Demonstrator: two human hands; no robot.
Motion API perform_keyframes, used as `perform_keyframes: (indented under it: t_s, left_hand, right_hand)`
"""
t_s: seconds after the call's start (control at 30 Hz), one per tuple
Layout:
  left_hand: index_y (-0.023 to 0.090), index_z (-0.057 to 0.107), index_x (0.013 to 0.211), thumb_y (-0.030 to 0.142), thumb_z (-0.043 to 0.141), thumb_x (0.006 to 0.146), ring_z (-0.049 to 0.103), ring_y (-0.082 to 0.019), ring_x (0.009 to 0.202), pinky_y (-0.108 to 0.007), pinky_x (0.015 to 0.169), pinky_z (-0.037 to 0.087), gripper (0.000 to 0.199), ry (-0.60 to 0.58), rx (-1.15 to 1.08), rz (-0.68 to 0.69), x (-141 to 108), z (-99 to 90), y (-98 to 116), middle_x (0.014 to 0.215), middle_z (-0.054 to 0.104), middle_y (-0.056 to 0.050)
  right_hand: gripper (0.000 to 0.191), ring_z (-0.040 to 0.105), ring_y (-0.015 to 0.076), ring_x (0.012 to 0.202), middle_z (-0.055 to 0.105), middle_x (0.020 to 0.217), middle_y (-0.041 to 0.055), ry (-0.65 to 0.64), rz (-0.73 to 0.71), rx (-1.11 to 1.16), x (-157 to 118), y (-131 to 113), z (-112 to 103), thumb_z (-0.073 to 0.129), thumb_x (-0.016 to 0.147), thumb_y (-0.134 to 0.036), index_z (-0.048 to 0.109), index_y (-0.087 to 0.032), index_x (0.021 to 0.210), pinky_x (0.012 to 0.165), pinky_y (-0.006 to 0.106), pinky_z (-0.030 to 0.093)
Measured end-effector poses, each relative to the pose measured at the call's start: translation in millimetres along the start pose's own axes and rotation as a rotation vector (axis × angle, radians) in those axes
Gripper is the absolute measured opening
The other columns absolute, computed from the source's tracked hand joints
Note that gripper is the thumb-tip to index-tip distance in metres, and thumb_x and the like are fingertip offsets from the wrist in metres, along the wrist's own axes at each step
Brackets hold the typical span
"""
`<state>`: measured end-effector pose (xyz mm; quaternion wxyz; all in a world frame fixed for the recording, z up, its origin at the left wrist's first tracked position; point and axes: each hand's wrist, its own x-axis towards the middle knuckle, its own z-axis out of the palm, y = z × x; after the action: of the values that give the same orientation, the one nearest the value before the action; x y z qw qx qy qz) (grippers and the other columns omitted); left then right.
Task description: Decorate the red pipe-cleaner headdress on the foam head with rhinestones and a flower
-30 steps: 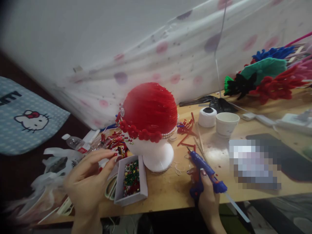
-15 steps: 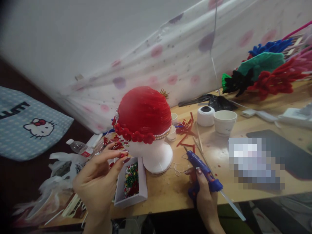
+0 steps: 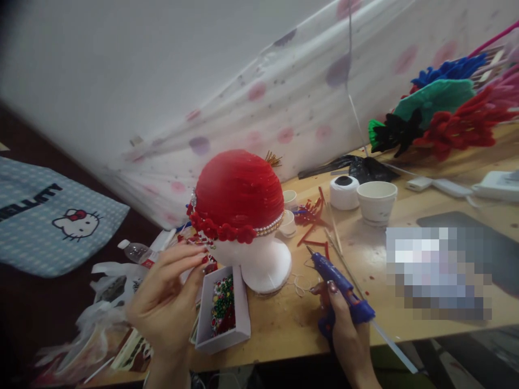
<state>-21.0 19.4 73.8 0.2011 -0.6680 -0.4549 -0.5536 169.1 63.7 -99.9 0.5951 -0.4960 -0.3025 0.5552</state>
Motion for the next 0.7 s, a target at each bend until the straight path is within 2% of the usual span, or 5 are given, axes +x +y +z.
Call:
perform_keyframes:
  t_s: [0.1, 0.2, 0.43, 0.7]
  left_hand:
    - [0.028, 0.075, 0.097, 0.003, 0.077, 0.078, 0.065, -0.019, 0.1, -0.044, 0.094, 0.052, 0.032, -0.016, 0.15, 0.142, 8.6, 3.8, -7.6, 0.106, 0.074, -0.001]
    - [0.03, 0.076, 0.097, 0.006, 0.077, 0.079, 0.064, -0.021, 0.104, -0.047, 0.097, 0.049, 0.031, -0.027, 0.237, 0.186, 10.6, 12.1, -11.6, 0.113, 0.072, -0.002]
    - [0.033, 0.077, 0.094, 0.012, 0.076, 0.082, 0.061, -0.024, 0.108, -0.048, 0.095, 0.05, 0.024, 0.084, 0.312, 0.115, -1.0, 30.8, -11.8, 0.118, 0.07, -0.003]
    - [0.033, 0.077, 0.099, 0.012, 0.076, 0.082, 0.059, -0.026, 0.113, -0.048, 0.096, 0.049, 0.026, 0.076, 0.352, 0.112, -2.0, 34.6, -12.7, 0.122, 0.07, -0.004]
  right_hand:
    - [0.053, 0.045, 0.012, 0.047, 0.052, 0.058, -0.0012, 0.011, -0.005, -0.013, -1.7, 0.6, 0.6, 0.067, 0.075, -0.071, 0.071, -0.018, 0.08, 0.037, 0.022, 0.037]
    - [0.054, 0.045, 0.0124, 0.046, 0.052, 0.057, -0.0008, 0.012, -0.011, -0.017, -1.7, 1.6, 0.7, 0.067, 0.075, -0.071, 0.071, -0.018, 0.078, 0.038, 0.023, 0.038]
    - [0.049, 0.047, 0.0128, 0.049, 0.052, 0.061, -0.0004, -0.006, 0.005, 0.005, 1.0, 5.9, -1.4, 0.069, 0.075, -0.067, 0.072, -0.018, 0.08, 0.039, 0.022, 0.037]
    - [0.05, 0.047, 0.013, 0.051, 0.052, 0.064, 0.0006, -0.047, -0.002, -0.004, 2.6, 6.8, -5.1, 0.068, 0.076, -0.068, 0.072, -0.018, 0.08, 0.04, 0.022, 0.038]
